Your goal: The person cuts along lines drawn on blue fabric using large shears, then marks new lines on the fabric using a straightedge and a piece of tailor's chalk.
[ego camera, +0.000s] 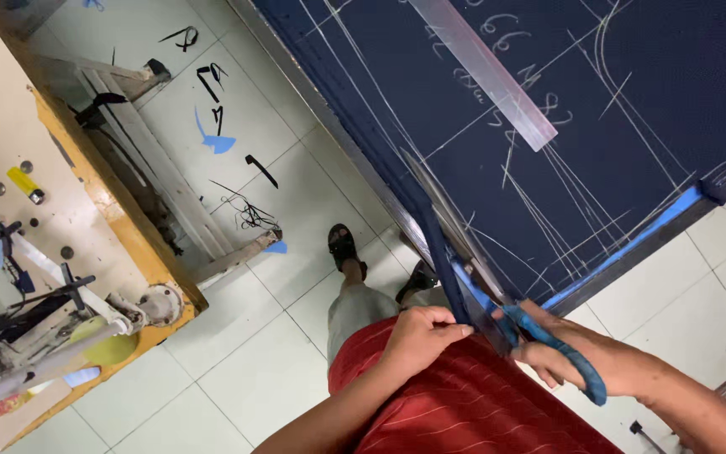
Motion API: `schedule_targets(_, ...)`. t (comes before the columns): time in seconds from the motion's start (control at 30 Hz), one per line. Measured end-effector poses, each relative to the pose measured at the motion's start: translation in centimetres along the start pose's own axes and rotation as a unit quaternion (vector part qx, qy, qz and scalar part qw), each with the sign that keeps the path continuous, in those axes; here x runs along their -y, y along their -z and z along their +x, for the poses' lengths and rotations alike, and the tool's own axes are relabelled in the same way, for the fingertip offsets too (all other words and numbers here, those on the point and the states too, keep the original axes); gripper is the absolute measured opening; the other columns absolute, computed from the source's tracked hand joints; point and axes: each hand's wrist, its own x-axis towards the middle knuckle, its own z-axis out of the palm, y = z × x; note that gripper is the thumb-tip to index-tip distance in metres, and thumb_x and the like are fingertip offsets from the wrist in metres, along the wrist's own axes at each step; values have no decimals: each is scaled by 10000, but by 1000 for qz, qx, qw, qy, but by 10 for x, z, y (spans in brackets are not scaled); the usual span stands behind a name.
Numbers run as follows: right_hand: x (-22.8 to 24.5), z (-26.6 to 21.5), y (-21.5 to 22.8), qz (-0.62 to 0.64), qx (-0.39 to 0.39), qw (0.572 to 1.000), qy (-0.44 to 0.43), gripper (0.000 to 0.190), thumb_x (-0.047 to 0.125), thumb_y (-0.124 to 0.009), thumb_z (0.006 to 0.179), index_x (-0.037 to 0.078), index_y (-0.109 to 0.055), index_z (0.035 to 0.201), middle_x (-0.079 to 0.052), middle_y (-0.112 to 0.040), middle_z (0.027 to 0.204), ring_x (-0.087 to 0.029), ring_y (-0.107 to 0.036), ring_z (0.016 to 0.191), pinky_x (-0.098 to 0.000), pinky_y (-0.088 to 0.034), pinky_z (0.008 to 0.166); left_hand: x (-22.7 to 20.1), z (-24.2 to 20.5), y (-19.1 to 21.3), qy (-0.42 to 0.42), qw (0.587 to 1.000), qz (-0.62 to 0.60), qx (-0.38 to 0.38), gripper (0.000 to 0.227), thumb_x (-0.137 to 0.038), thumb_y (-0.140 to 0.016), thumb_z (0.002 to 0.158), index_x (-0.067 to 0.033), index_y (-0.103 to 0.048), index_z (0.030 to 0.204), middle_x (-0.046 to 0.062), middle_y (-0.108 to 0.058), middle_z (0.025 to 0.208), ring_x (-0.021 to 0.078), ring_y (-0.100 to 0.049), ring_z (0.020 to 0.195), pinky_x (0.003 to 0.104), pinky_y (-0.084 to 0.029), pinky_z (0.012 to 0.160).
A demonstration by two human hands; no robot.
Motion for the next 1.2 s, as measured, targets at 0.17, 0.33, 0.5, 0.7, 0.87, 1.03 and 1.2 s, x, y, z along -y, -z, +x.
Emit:
schedule_targets(0.17,21,-7,-6,-8,-74,995,-59,285,237,-630,945,201,-712,1216,-121,-591,519,-215,-594,447,-327,-510,527,14,15,3,-18,999,41,16,321,-455,-790,874,-182,-701,731,-79,-452,573,67,-359,550,294,-295,547)
schedule_targets(0.33,27,-11,1,37,-35,998,-45,344,231,-645,937,159,-724,1263,-139,-561,479,-229,-565,440,-332,-482,558,20,31,13,-30,998,52,30,256,-431,-787,888,-177,-782,854,-72,-618,674,60,-478,574,284,-379,566)
schedule_targets(0.5,38,11,11,48,36,997,55,547,270,-571,918,189,-547,1458,-91,-589,758,-184,-570,590,-327,-522,604,21,42,20,-8,998,30,48,210,-362,-802,891,-153,-812,891,-51,-729,780,68,-576,657,266,-463,646)
schedule_targets(0.7,58,18,6,27,-34,998,33,454,183,-555,906,188,-643,1351,-95,-568,557,-187,-563,449,-322,-519,563,36,61,33,-98,992,70,25,263,-380,-814,872,-173,-740,728,-82,-555,613,53,-460,618,282,-389,611)
schedule_targets(0.87,74,5,6,51,-78,995,-38,252,136,-624,950,147,-717,1183,-133,-592,578,-222,-554,411,-338,-512,401,-32,62,139,51,990,68,-116,223,-322,-612,1028,-167,-716,1149,15,-740,1008,160,-696,890,305,-559,791)
schedule_targets(1.03,82,0,3,78,-82,992,-59,275,137,-674,943,150,-742,1209,-150,-622,630,-242,-571,439,-356,-538,434,-90,72,216,-369,871,132,-297,287,-338,-676,977,-103,-665,1141,51,-645,1046,187,-650,849,338,-555,750)
schedule_targets(1.2,81,0,4,62,-99,989,-87,302,146,-694,920,166,-752,1216,-144,-597,545,-236,-578,423,-345,-537,431,-112,98,232,-473,794,274,-265,336,-215,-728,995,-82,-670,1298,85,-545,1132,194,-501,690,338,-446,473)
